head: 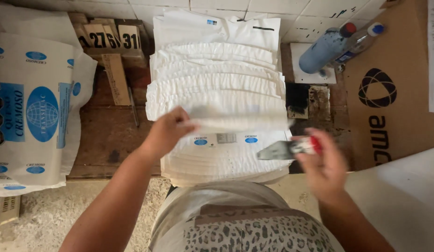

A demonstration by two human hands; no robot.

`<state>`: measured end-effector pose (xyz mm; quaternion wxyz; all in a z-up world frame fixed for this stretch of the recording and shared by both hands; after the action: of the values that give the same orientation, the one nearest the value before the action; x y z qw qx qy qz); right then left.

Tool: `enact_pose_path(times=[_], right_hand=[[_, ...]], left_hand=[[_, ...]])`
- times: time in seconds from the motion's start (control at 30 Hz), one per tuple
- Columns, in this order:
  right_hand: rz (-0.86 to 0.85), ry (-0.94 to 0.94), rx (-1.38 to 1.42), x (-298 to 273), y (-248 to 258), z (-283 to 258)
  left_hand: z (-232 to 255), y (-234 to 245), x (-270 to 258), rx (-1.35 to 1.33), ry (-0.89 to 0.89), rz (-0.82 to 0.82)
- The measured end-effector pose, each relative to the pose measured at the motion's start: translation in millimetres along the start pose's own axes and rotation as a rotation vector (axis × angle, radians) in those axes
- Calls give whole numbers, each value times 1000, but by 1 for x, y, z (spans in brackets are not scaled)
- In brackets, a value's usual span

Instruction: Stamping individual plastic bags from a stack using a hand stamp

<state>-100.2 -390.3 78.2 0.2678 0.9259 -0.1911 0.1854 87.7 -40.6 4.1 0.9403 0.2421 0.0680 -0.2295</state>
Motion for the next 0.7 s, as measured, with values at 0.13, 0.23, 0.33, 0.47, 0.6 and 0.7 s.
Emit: enact_pose_path(times=[0.13,0.23,0.33,0.47,0.6,0.7], right_hand=[[-112,183,-202,11,-57,9],[-53,287,-245,21,-86,24],[-90,331,-326,24,-110,36],[-178,241,-264,51,-115,44],[-182,-80,-37,78,-83,58],[7,-146,-136,102,-33,41]], left_hand=[[-38,2,63,-1,68,244],[-9,14,70,-53,-10,358],[5,17,70,38,-82,449],[52,-42,37,567,-833,370],[39,-115,1,863,-742,-420],[24,-99,10,707,-597,-375]])
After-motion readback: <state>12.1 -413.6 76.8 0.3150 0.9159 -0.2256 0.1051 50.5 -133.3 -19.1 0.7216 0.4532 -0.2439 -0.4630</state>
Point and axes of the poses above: each hand's wrist, its own x-axis towards the middle knuckle, its own y-axis out of the back of the hand, z = x × y, the point moved 5 cm from there along x, towards the middle knuckle, and after that the axes turned 3 degrees about -x, right-handed, at the moved point
